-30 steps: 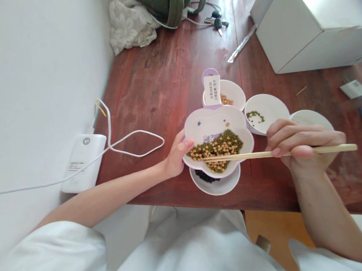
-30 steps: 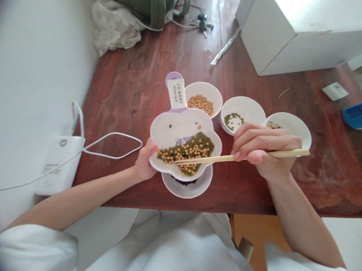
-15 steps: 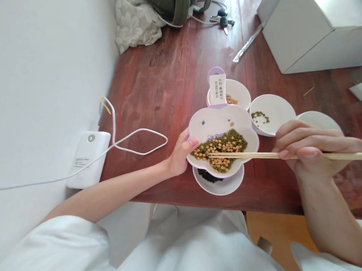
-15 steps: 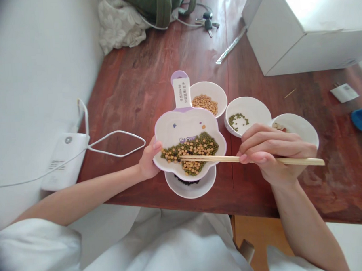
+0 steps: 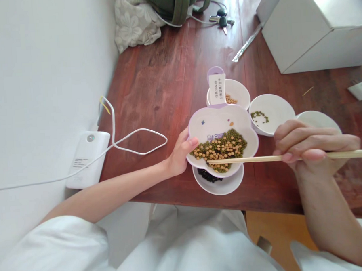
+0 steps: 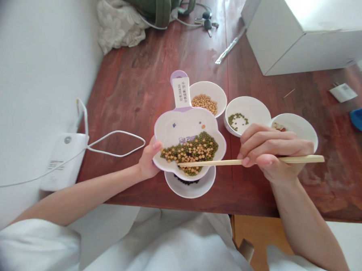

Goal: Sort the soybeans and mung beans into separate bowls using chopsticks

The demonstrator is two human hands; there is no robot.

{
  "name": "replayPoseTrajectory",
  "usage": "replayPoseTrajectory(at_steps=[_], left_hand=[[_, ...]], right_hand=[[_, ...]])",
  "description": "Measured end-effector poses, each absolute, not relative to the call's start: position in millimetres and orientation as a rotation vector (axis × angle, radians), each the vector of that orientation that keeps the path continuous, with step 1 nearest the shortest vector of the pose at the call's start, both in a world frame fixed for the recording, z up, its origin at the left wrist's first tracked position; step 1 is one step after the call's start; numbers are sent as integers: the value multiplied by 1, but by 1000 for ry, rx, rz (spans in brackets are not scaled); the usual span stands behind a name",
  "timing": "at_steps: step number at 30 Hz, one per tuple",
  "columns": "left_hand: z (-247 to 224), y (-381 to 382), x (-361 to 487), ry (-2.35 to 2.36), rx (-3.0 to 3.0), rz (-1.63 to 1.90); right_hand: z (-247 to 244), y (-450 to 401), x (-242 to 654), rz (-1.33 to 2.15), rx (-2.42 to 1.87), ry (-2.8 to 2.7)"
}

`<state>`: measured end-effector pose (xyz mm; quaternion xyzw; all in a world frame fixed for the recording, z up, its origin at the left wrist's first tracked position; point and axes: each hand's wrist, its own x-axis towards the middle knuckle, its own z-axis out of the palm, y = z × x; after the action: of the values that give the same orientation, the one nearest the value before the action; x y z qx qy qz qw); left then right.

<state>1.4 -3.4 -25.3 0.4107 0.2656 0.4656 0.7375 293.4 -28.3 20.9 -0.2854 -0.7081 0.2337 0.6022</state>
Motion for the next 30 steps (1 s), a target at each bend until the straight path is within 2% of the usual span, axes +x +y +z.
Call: replayPoseTrajectory(at_steps=[9, 30], left_hand=[[-23, -3, 2, 596, 889, 1012], [-24, -5, 1, 594, 897, 1022]], right_hand=[[26, -30, 294, 568, -749, -1660], [29, -29, 292, 651, -668, -1682]])
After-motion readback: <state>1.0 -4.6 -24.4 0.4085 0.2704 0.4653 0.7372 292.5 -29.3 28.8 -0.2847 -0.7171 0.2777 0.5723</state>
